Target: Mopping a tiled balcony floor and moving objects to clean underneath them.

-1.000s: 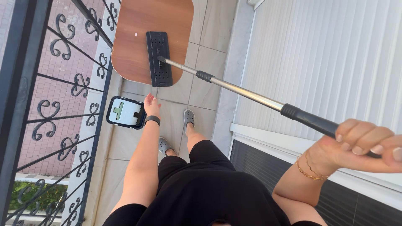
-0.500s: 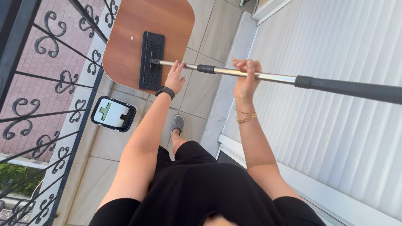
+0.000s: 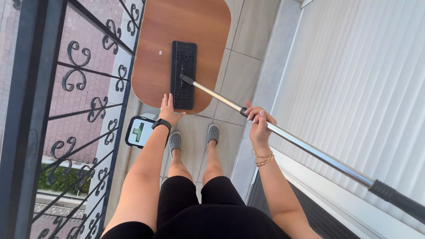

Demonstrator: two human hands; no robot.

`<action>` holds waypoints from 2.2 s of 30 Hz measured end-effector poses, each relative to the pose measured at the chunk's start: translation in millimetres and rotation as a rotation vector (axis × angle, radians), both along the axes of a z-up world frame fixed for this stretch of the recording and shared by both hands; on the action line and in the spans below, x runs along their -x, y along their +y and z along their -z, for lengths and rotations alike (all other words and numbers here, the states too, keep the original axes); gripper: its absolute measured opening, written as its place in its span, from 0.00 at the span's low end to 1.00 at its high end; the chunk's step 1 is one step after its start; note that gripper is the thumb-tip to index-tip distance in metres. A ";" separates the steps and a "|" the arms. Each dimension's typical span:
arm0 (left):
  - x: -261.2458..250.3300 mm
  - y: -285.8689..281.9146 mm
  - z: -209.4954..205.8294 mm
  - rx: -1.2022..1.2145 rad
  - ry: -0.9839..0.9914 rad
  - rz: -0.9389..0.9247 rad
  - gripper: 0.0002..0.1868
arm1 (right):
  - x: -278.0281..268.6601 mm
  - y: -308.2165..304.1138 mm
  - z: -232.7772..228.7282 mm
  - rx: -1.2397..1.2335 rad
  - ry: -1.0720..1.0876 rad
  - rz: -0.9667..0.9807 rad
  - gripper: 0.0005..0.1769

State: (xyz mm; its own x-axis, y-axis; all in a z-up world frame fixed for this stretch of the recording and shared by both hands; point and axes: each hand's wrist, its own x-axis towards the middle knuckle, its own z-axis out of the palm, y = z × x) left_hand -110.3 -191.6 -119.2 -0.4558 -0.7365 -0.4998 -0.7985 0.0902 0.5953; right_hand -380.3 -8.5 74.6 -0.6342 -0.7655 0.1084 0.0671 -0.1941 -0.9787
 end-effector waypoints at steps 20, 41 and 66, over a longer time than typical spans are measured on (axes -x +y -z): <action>144.7 -142.0 41.7 0.459 0.434 -0.211 0.29 | -39.5 -139.2 50.9 0.082 0.055 0.119 0.25; 233.2 -66.3 -26.1 0.271 0.261 0.373 0.27 | -6.3 -53.1 -19.2 -0.030 -0.078 0.539 0.23; 194.0 -203.6 7.7 0.565 0.164 0.370 0.29 | -18.4 -179.3 95.3 0.226 -0.253 0.352 0.22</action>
State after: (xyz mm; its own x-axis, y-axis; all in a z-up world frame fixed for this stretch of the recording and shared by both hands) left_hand -304.3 -395.2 -126.9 -0.7642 -0.6449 0.0111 -0.5592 0.6710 0.4868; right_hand -361.8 -187.8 -20.6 -0.8781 -0.4753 0.0557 0.1900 -0.4532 -0.8709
